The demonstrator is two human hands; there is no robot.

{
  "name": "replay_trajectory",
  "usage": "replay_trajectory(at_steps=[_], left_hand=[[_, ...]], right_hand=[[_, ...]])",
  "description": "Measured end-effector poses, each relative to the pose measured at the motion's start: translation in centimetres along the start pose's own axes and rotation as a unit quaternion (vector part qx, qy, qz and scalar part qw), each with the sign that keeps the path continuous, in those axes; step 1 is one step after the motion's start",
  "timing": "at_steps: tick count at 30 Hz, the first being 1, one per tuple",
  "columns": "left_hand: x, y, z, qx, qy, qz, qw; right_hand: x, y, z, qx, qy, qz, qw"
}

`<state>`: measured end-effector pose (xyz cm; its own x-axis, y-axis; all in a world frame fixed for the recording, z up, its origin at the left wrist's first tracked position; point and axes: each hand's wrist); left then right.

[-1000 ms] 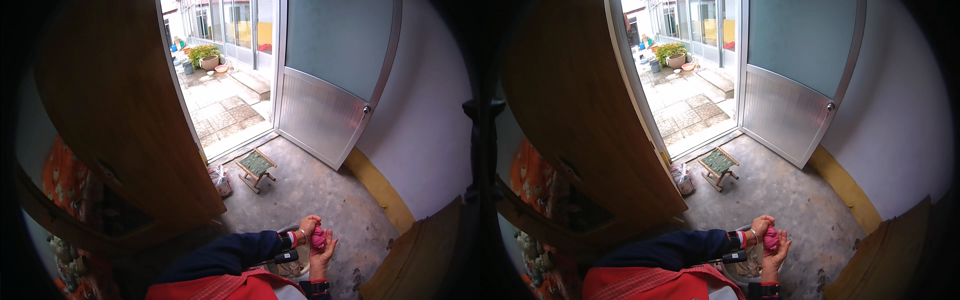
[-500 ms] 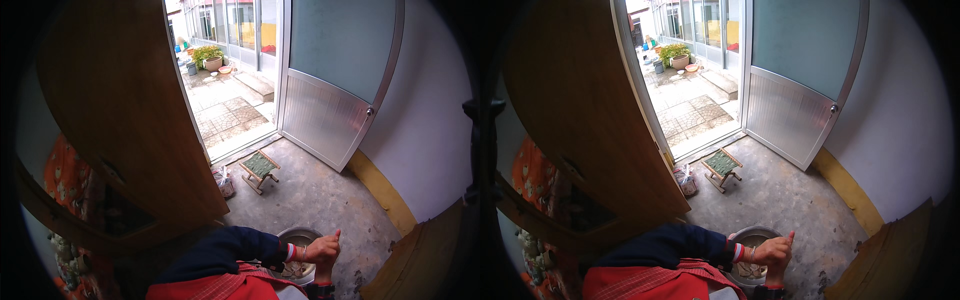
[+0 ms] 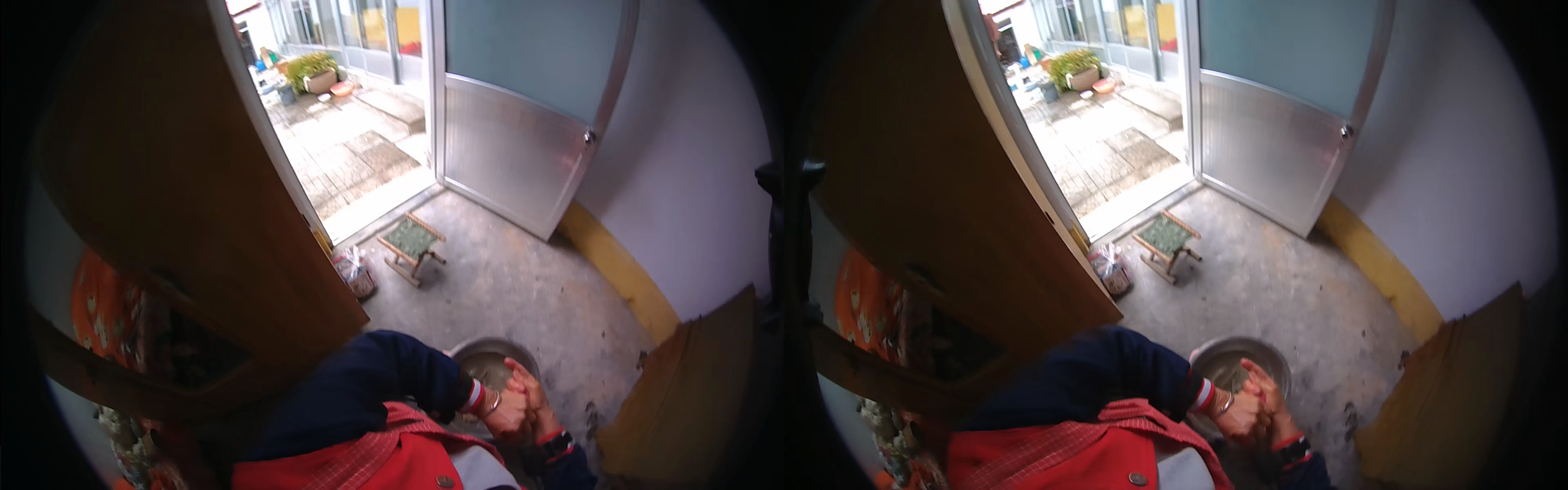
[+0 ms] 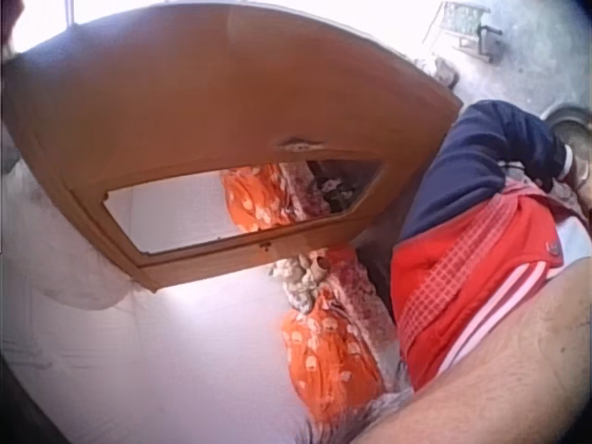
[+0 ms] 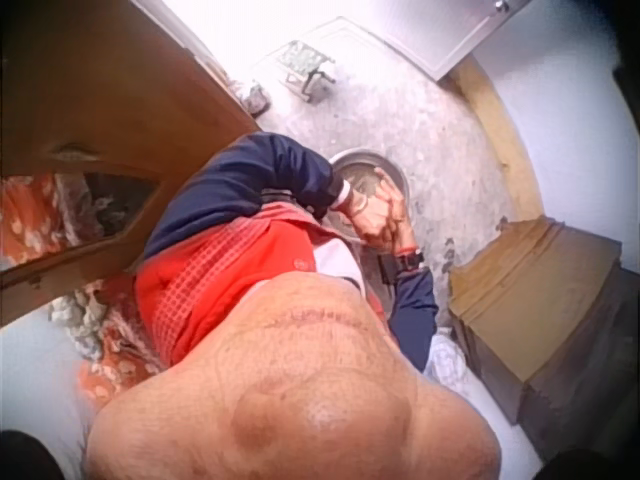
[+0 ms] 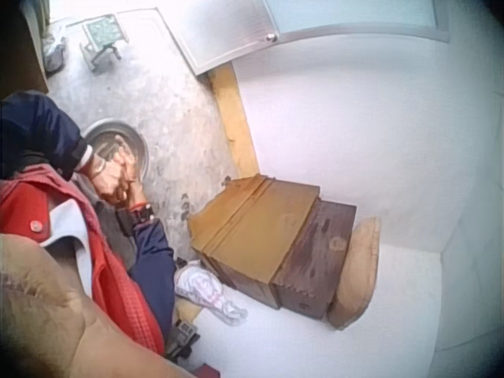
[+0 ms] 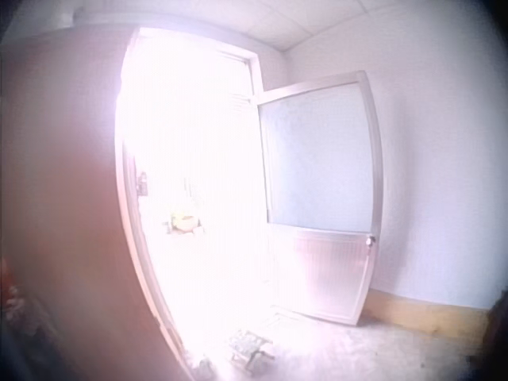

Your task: The person washes a pink cloth in a basin, wrings it, and wipes a metal door and a wooden cabinet with a mirror. The person then rewets the cloth in a metal bowl and continues wiping.

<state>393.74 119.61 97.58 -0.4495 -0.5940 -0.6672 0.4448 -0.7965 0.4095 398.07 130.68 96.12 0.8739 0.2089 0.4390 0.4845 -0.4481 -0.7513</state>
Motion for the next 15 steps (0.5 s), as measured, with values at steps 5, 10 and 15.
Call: replay_trajectory(at_steps=[5,10,15], left_hand=[[1.1,-0.2,-1.4,0.054,-0.044,0.041,0.997],[1.0,-0.2,-3.1,0.023,-0.097,0.007,0.995],[0.8,-0.6,-4.1,0.012,-0.127,0.021,0.992]], right_hand=[[-1.0,1.6,0.7,0.146,-0.001,-0.034,0.989],[-0.2,2.1,0.6,0.166,-0.005,-0.159,0.973],[-0.7,2.6,1.0,0.249,0.024,-0.183,0.951]])
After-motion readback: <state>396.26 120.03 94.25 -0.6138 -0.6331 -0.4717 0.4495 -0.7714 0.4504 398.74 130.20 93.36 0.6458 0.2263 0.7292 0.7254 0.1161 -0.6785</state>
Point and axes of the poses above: each hand's wrist, its own x-axis away from the middle knuckle, its own z-axis out of the back of the hand, y = z × x, and after that the axes turned 13 degrees about x, right-handed
